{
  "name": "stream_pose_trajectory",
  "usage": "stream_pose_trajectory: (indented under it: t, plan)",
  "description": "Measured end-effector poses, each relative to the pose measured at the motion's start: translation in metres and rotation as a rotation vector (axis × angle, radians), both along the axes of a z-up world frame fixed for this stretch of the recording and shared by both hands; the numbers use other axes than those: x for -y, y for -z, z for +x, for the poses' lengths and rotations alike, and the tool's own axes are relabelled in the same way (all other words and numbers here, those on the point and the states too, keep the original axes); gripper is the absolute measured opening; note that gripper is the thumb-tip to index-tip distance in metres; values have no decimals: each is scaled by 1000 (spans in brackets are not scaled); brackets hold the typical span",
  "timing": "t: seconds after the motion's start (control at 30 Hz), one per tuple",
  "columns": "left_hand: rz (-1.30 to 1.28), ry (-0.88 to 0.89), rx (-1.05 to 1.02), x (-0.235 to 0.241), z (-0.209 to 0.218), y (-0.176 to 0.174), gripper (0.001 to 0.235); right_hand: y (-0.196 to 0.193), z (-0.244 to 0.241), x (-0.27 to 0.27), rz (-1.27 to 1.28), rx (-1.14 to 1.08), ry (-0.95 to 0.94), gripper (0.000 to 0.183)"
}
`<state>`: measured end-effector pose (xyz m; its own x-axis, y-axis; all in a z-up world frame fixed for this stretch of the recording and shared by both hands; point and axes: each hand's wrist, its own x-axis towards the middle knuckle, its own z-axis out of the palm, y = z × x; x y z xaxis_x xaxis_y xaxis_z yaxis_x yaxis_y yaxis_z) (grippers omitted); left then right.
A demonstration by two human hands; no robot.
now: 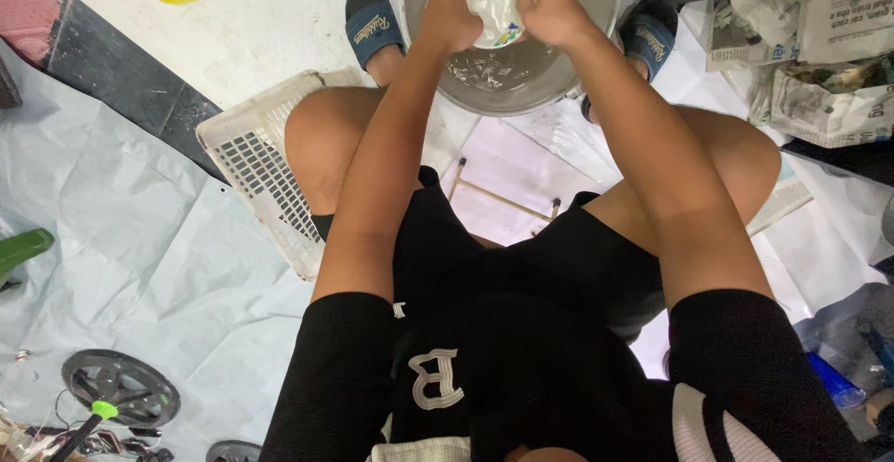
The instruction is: The person washes several small bowls and cups by hand in a metal basin filled with water. They scrub each item, rinse it, and place it into a white plastic basket beside them.
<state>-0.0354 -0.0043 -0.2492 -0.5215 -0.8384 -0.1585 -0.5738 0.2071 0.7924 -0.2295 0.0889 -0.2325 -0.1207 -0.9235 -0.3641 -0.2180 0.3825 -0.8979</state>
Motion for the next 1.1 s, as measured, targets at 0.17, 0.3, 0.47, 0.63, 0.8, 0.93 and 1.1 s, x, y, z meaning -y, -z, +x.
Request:
stream_pose_trajectory:
  t: [0.17,0.3,0.47,0.63,0.8,0.93,1.1]
  plan:
    - [-60,-15,-77,-4,0,-16,61,0,4,2,-165,-194,15,36]
    - [-86,-56,-66,-8,-4,-22,46,14,6,3,-281,-350,79,25]
    - [13,-67,23,-1,-2,-4,48,25,4,5,-130,-399,86,27]
    - [-66,33,153,12,-4,15,44,24,0,9,-137,-18,145,27]
    - [-52,38,84,9,-4,7,48,40,-14,11,-253,-397,44,24]
    - [-134,98,64,9,0,11,53,52,-16,8,-286,-468,34,26]
    - [-202,105,127,4,5,5,43,56,-13,8,-304,-619,-10,23]
